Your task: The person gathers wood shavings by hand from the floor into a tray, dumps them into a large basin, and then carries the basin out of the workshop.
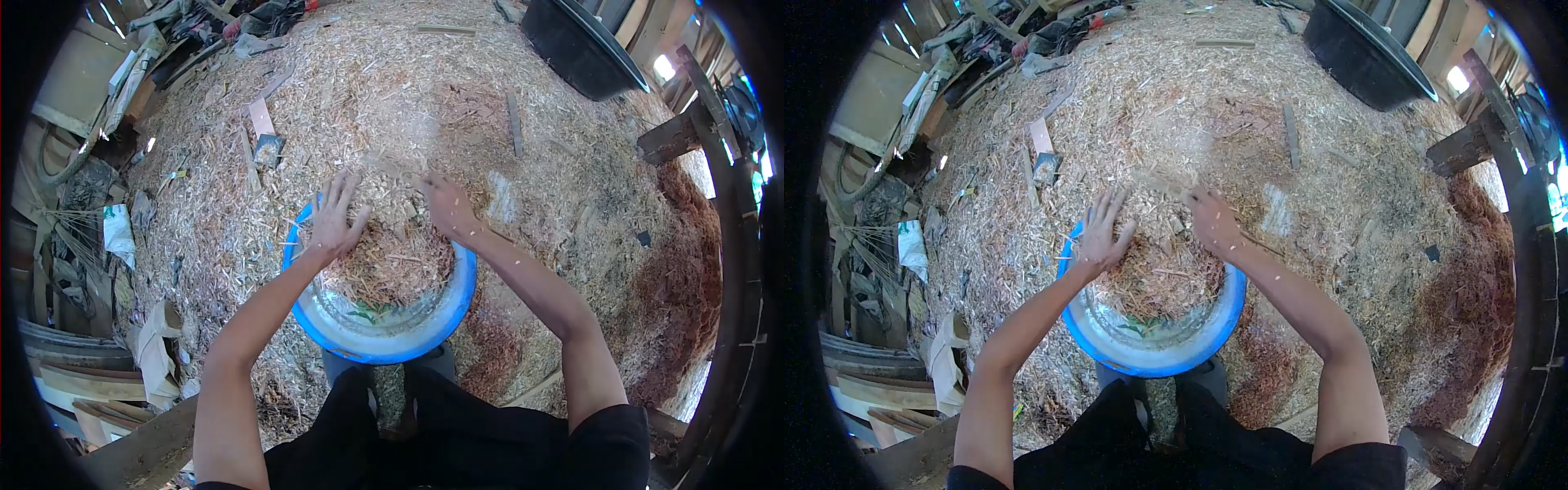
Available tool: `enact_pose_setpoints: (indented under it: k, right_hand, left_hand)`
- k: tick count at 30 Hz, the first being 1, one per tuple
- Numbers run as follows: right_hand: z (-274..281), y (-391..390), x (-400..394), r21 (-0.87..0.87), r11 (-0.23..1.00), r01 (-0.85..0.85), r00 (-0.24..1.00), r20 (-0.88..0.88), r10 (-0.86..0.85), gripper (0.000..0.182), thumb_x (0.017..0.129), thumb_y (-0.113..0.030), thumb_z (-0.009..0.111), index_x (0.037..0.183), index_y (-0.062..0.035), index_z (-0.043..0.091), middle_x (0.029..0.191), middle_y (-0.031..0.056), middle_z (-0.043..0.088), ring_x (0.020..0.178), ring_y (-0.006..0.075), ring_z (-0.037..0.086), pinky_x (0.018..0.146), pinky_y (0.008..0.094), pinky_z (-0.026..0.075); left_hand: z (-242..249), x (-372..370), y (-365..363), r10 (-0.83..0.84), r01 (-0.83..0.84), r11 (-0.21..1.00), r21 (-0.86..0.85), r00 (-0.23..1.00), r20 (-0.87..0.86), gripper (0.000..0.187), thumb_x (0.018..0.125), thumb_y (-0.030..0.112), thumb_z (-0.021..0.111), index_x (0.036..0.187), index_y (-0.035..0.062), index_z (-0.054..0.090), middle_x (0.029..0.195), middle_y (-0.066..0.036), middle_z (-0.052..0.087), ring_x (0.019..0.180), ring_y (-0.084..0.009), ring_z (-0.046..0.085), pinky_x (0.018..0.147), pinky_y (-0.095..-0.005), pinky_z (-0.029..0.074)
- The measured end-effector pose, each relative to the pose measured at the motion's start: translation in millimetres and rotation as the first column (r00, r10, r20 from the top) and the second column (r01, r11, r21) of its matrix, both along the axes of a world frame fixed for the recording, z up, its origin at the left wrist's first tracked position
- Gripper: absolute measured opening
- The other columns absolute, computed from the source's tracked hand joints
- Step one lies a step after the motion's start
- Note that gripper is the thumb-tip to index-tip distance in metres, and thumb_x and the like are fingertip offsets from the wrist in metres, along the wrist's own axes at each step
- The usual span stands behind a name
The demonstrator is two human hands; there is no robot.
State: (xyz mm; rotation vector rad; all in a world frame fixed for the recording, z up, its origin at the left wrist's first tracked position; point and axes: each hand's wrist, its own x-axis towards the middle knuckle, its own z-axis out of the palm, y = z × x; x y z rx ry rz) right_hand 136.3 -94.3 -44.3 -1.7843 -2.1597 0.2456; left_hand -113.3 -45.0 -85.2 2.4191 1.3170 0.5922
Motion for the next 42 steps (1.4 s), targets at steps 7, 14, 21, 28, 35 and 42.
enact_pose_setpoints:
  k: [7, 14, 21, 28, 35, 42]
  right_hand:
    - [-16, -29, -11, 0.117, 0.984, -0.135, 0.991, 0.010, 0.135, 0.055, 0.074, 0.005, 0.054, 0.129, -0.0023, 0.051, 0.107, 0.0146, 0.055, 0.101, 0.0354, 0.053, 0.092, 0.0421, 0.045]
    - [-9, -59, -7, 0.038, 0.979, -0.202, 0.978, 0.051, 0.200, 0.056, 0.073, 0.005, 0.056, 0.128, -0.0019, 0.050, 0.108, 0.0137, 0.053, 0.096, 0.0336, 0.052, 0.085, 0.0406, 0.045]
    - [-17, -58, 10, -0.002, 0.994, -0.110, 0.992, 0.062, 0.109, 0.054, 0.076, 0.005, 0.056, 0.129, -0.0017, 0.049, 0.111, 0.0146, 0.053, 0.098, 0.0321, 0.053, 0.085, 0.0403, 0.046]
    - [-40, -47, 65, 0.172, 0.965, 0.197, 0.959, 0.173, -0.226, 0.045, 0.091, -0.013, 0.052, 0.133, -0.0013, 0.042, 0.123, 0.0237, 0.050, 0.106, 0.0424, 0.052, 0.092, 0.0493, 0.045]
    - [-33, -112, 12, -0.124, 0.900, 0.419, 0.900, -0.077, -0.429, 0.053, 0.097, -0.026, 0.046, 0.141, -0.0001, 0.031, 0.127, 0.0311, 0.044, 0.101, 0.0494, 0.055, 0.085, 0.0547, 0.046]
    - [-43, -123, 13, -0.328, 0.834, 0.444, 0.847, -0.150, -0.510, 0.060, 0.096, -0.023, 0.047, 0.146, 0.0002, 0.024, 0.131, 0.0321, 0.046, 0.110, 0.0477, 0.054, 0.091, 0.0506, 0.045]
  left_hand:
    - [-5, -1, -29, -0.116, 0.115, 0.992, -0.051, 0.993, -0.018, 0.065, 0.090, 0.041, 0.056, 0.146, 0.0176, 0.035, 0.154, -0.018, 0.024, 0.141, -0.0429, 0.021, 0.113, -0.0577, 0.013]
    - [-2, -24, -58, -0.192, 0.186, 0.980, -0.071, 0.977, -0.096, 0.063, 0.089, 0.044, 0.055, 0.145, 0.0197, 0.038, 0.154, -0.017, 0.025, 0.141, -0.0437, 0.019, 0.111, -0.0620, 0.015]
    - [0, -42, -69, -0.127, 0.125, 0.992, -0.024, 0.980, -0.154, 0.062, 0.091, 0.045, 0.052, 0.146, 0.0213, 0.037, 0.154, -0.015, 0.025, 0.142, -0.0435, 0.017, 0.110, -0.0656, 0.011]
    - [-4, -83, -31, 0.034, -0.008, 0.996, 0.088, 0.954, -0.298, 0.064, 0.092, 0.043, 0.051, 0.147, 0.0172, 0.034, 0.155, -0.015, 0.022, 0.140, -0.0432, 0.021, 0.112, -0.0599, 0.014]
    - [-15, -104, -48, 0.104, -0.095, 0.994, 0.044, 0.946, -0.307, 0.068, 0.091, 0.034, 0.051, 0.150, 0.0136, 0.025, 0.153, -0.020, 0.022, 0.129, -0.0422, 0.037, 0.107, -0.0523, 0.030]
    - [-21, -98, -49, 0.167, -0.225, 0.964, -0.143, 0.927, -0.335, 0.070, 0.089, 0.032, 0.053, 0.150, 0.0130, 0.025, 0.153, -0.020, 0.020, 0.126, -0.0440, 0.041, 0.105, -0.0479, 0.037]
